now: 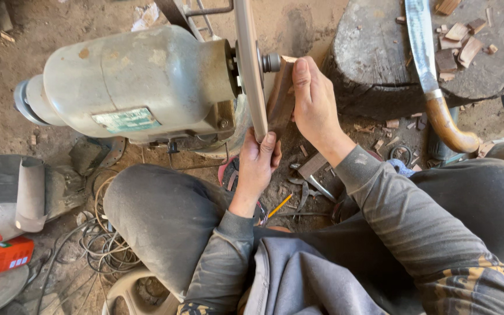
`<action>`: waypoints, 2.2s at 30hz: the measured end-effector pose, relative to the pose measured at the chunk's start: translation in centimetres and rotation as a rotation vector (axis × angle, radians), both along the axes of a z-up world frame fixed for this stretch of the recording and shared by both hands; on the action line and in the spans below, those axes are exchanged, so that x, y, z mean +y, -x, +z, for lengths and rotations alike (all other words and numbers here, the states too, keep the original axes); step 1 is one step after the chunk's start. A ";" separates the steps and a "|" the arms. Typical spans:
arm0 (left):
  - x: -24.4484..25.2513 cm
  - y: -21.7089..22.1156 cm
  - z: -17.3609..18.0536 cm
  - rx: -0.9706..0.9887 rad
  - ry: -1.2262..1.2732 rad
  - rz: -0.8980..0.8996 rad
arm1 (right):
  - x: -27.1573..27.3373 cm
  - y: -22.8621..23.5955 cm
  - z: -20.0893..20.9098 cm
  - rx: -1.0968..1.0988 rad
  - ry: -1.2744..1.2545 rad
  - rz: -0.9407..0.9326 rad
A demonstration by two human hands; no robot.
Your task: The person holds a small rectangular wooden block against a rotating grinding wheel, repeatedly pressing and rotating the block to smooth its edges and surfaces. The person adjusts the block's orientation frequently to work different sides.
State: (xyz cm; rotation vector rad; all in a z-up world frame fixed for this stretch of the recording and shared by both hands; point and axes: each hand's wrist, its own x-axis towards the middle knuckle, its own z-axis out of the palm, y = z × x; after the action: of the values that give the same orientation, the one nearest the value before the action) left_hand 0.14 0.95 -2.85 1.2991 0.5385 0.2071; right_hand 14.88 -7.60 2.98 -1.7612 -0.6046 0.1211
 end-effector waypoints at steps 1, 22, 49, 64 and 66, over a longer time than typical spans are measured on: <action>0.1 -0.2 0.1 -0.006 0.012 0.002 | 0.2 -0.2 0.3 0.016 0.009 -0.002; -1.3 1.1 1.9 -0.014 0.183 -0.015 | 1.1 -0.6 0.4 0.071 0.152 0.053; -1.7 0.7 3.7 0.034 -0.304 0.015 | 1.2 -0.5 -1.7 0.098 -0.105 -0.016; -2.0 0.9 3.0 -0.006 -0.123 0.050 | 2.9 -0.3 -1.7 0.079 -0.059 -0.073; -2.1 1.0 3.0 -0.018 -0.128 0.056 | 2.9 -0.1 -1.6 0.078 -0.058 -0.070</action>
State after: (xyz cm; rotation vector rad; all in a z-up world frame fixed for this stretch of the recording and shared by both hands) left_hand -0.89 -1.13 0.15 1.4059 0.5535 0.3033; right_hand 15.03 -4.75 1.35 -1.7116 -0.4854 0.1217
